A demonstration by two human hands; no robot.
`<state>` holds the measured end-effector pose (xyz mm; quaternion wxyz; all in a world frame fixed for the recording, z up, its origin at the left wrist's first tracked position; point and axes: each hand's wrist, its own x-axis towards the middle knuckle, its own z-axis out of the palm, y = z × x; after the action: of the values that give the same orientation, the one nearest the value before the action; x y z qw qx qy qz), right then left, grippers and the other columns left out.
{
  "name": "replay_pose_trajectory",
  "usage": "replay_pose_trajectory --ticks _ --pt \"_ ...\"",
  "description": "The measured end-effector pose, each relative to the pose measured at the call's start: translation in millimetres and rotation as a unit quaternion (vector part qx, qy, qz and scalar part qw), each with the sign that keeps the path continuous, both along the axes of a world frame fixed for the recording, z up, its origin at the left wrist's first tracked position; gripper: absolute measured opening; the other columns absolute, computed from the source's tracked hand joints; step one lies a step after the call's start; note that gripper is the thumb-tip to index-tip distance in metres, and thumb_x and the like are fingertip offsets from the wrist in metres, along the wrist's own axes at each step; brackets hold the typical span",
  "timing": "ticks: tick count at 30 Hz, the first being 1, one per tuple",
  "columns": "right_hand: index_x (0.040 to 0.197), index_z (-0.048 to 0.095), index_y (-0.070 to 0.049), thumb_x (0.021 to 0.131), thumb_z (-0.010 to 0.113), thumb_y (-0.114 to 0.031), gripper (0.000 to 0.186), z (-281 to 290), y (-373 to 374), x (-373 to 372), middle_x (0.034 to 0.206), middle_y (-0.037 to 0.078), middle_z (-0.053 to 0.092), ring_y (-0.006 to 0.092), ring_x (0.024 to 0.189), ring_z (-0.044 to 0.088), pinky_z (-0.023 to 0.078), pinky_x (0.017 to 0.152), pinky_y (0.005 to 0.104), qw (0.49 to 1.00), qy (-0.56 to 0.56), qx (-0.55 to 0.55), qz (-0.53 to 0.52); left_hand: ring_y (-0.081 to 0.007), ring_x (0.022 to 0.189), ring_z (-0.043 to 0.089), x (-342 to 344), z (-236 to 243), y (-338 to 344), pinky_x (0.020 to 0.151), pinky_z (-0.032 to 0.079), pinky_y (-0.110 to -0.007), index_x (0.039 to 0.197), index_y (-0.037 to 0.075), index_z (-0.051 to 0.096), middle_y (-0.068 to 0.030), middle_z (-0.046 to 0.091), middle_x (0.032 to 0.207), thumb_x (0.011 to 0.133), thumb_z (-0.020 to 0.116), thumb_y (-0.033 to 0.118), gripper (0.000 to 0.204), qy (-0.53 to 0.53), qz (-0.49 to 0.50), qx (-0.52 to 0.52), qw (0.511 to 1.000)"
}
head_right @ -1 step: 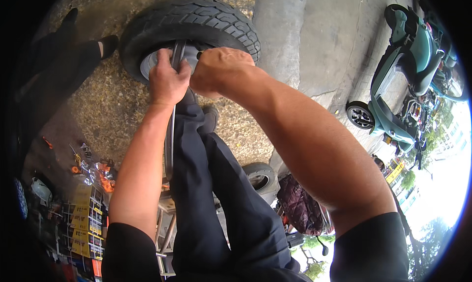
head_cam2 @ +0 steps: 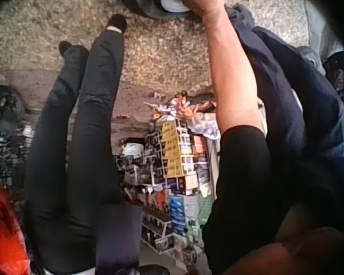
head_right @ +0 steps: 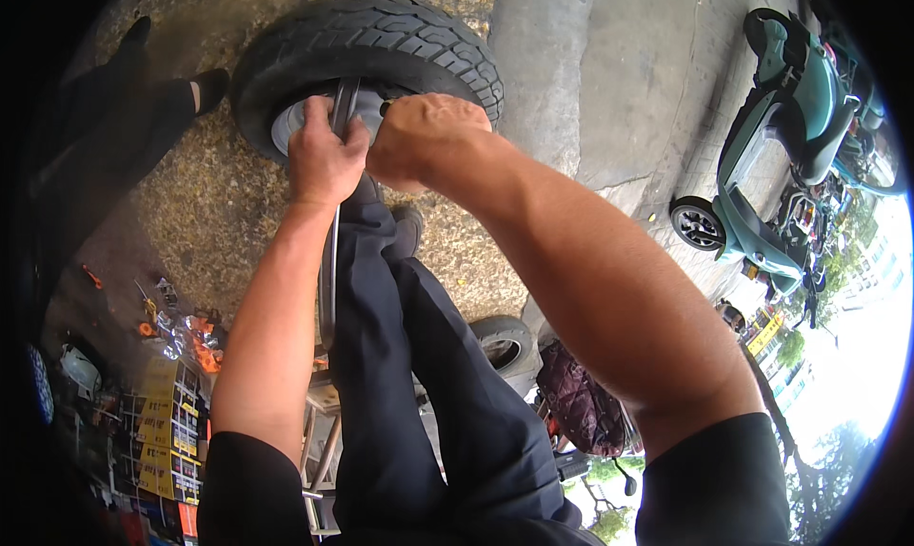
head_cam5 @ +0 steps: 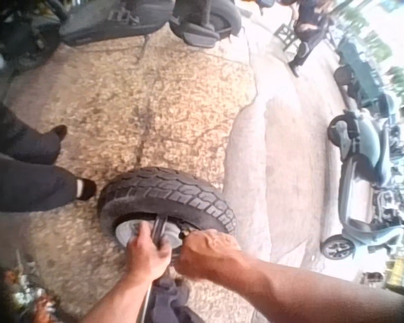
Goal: The person sits on the ground and uses a tire iron to pry a tire off a scooter wheel rim. They repeatedly insert the tool between the tire bead and rim, lever the bead over the rim edge, and rotate the tire to continue the removal process.
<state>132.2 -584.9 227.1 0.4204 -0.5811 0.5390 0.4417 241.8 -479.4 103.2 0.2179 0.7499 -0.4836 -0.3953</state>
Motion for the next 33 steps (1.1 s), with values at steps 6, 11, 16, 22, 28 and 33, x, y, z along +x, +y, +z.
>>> replay_pose_trajectory --ticks 6,11,16,22,28,33 --pt "0.102 0.074 0.004 0.095 0.052 -0.062 0.071 -9.0 1.1 15.7 0.108 0.022 0.072 0.0335 0.108 0.069 0.053 0.093 0.0427 0.998 0.016 -0.019 -0.051 -0.0495 0.079 0.067 1.6 4.0 1.3 0.072 0.052 -0.059 0.111 0.007 0.05 -0.0289 0.068 0.078 0.084 0.066 0.027 0.038 0.011 -0.005 0.007 1.0" --pt "0.114 0.071 0.002 0.096 0.053 -0.045 0.053 -6.4 4.6 17.9 0.115 0.021 0.071 0.0324 0.114 0.067 0.052 0.097 0.0405 0.998 0.019 -0.027 -0.046 -0.0498 0.077 0.067 1.1 1.3 1.6 0.07 0.052 -0.06 0.108 0.007 0.048 -0.0289 0.067 0.076 0.084 0.066 0.026 0.036 0.022 0.0 0.019 1.0" --pt "0.117 0.07 0.003 0.092 0.057 -0.037 0.049 -11.6 -5.3 11.1 0.117 0.024 0.069 0.0338 0.113 0.068 0.054 0.096 0.0416 1.0 -0.003 0.019 0.016 -0.0501 0.075 0.067 -0.7 -2.0 0.5 0.069 0.053 -0.06 0.109 0.007 0.047 -0.0291 0.067 0.075 0.084 0.066 0.025 0.036 0.017 -0.002 0.034 0.999" --pt "0.1 0.072 0.007 0.082 0.053 -0.01 0.031 -7.5 -14.9 4.2 0.1 0.028 0.071 0.0362 0.099 0.071 0.055 0.081 0.044 0.996 -0.028 0.04 0.07 -0.0496 0.074 0.067 -2.3 -0.8 -2.1 0.068 0.053 -0.059 0.107 0.006 0.048 -0.0289 0.067 0.074 0.085 0.067 0.025 0.035 0.006 -0.014 0.011 1.0" --pt "0.096 0.071 0.008 0.079 0.053 -0.013 0.032 -0.1 -20.2 -5.1 0.095 0.028 0.069 0.0365 0.095 0.071 0.055 0.079 0.0447 0.997 -0.056 0.016 0.051 -0.0456 0.082 0.068 -3.4 2.9 -3.6 0.071 0.053 -0.052 0.104 0.005 0.054 -0.0228 0.07 0.081 0.085 0.069 0.02 0.029 -0.005 0.002 0.024 1.0" --pt "0.105 0.074 0.003 0.083 0.054 -0.02 0.038 5.4 12.7 -18.1 0.106 0.022 0.072 0.0336 0.104 0.07 0.053 0.094 0.0417 1.0 -0.005 -0.001 -0.01 -0.0504 0.078 0.067 -1.8 -3.1 -6.5 0.07 0.053 -0.059 0.106 0.004 0.049 -0.0295 0.068 0.078 0.086 0.065 0.025 0.033 -0.006 -0.01 -0.002 1.0"
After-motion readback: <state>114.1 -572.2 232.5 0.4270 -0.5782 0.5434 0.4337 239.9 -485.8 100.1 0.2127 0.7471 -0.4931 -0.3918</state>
